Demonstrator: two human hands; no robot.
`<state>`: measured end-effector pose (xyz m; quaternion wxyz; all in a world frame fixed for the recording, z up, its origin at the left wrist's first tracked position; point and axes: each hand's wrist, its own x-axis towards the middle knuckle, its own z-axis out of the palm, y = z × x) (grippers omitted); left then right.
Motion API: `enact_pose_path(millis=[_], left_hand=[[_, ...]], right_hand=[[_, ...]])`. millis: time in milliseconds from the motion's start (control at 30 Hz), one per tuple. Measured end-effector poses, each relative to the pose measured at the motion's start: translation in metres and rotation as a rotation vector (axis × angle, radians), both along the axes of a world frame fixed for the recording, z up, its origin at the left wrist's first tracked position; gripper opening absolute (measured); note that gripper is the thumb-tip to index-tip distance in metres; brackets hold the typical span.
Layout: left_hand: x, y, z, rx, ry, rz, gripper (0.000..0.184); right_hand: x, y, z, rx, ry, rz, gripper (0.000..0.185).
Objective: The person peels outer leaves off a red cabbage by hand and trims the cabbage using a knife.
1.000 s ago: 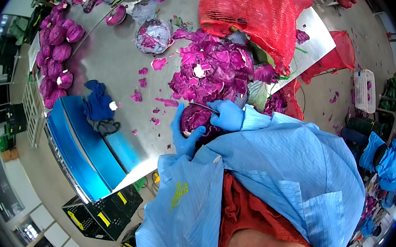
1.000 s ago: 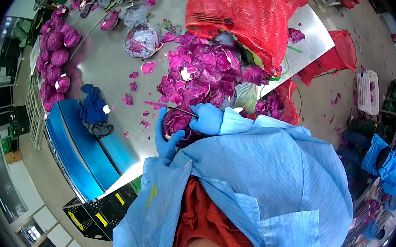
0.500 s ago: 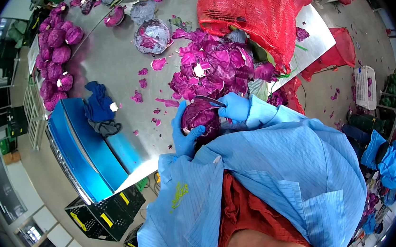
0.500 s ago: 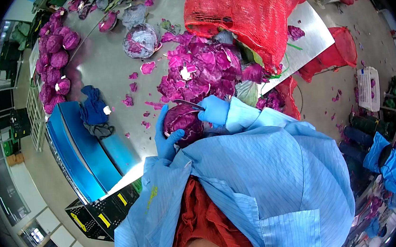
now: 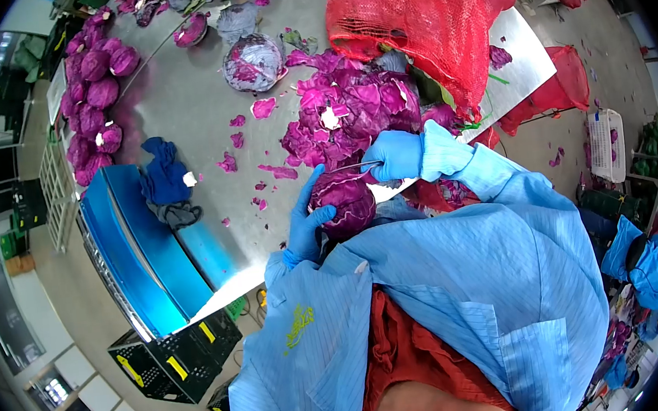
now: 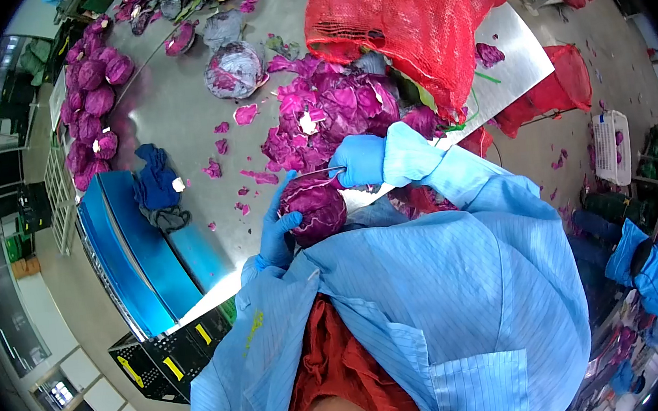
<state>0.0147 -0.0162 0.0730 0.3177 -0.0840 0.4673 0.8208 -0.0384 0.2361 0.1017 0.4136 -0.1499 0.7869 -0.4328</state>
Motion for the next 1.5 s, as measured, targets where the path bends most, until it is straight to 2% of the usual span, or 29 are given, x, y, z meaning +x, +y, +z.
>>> enact_pose_path(millis=[133,233,267,367,400,500,533,667,767,867,967,1000,1200,1300,1333,1400,1433,1467,1500], left_hand=[[0.001,-0.001,0.002,0.017,-0.026,-0.033,0.09],[0.003,-0.005,-0.005,-0.004,-0.011,-0.065,0.091],[0.004,-0.006,-0.008,-0.013,-0.007,-0.076,0.091],[0.0,-0.003,0.003,-0.014,0.015,-0.073,0.093],[0.0,-0.002,0.005,-0.005,0.019,-0.08,0.094],[-0.001,-0.002,0.008,0.03,0.047,-0.091,0.096],[-0.001,-0.002,0.006,0.048,0.068,-0.087,0.097],[0.0,-0.01,-0.006,0.133,0.041,-0.052,0.104],[0.006,-0.02,-0.022,0.192,0.024,0.062,0.104],[0.008,-0.023,-0.017,0.31,-0.043,0.142,0.095],[0.009,-0.041,-0.043,0.306,-0.189,0.22,0.085],[0.007,-0.045,-0.05,0.309,-0.161,0.233,0.079],[-0.005,-0.047,-0.051,0.448,-0.249,0.353,0.079],[-0.004,-0.049,-0.05,0.36,-0.272,0.409,0.08],[-0.005,-0.049,-0.051,0.375,-0.268,0.407,0.08],[-0.006,-0.049,-0.053,0.405,-0.263,0.396,0.08],[-0.006,-0.048,-0.051,0.404,-0.241,0.37,0.08],[-0.005,-0.046,-0.049,0.405,-0.219,0.343,0.08],[-0.006,-0.044,-0.047,0.405,-0.196,0.318,0.08]], right_hand=[[-0.01,0.007,-0.001,0.034,0.201,0.096,0.01],[-0.025,0.022,-0.011,-0.026,0.338,0.032,0.013],[-0.033,0.027,-0.012,0.121,0.384,0.134,0.018],[-0.033,0.029,-0.007,0.031,0.339,-0.005,0.025],[-0.036,0.028,-0.008,0.058,0.359,0.028,0.026],[-0.038,0.022,-0.003,0.082,-0.006,-0.187,0.02],[-0.041,0.024,-0.008,0.047,-0.109,-0.194,0.03],[-0.033,0.036,-0.044,0.007,-0.185,-0.386,0.034],[-0.021,0.041,-0.049,-0.055,-0.285,-0.494,0.037],[-0.004,0.046,-0.049,-0.183,-0.313,-0.611,0.037],[0.009,0.053,-0.047,-0.248,-0.305,-0.656,0.036],[0.012,0.055,-0.043,-0.264,-0.3,-0.668,0.035],[0.028,0.073,-0.02,-0.305,-0.264,-0.767,0.03],[0.031,0.078,-0.007,-0.3,-0.206,-0.844,0.031],[0.028,0.084,-0.012,-0.262,-0.205,-0.815,0.045],[0.022,0.072,-0.028,0.035,0.566,-0.732,0.055],[0.017,0.056,-0.017,0.194,0.944,-0.659,0.061],[0.016,0.046,0.0,0.289,0.612,-0.709,0.074],[0.013,0.036,-0.004,0.239,0.641,-0.707,0.075]])
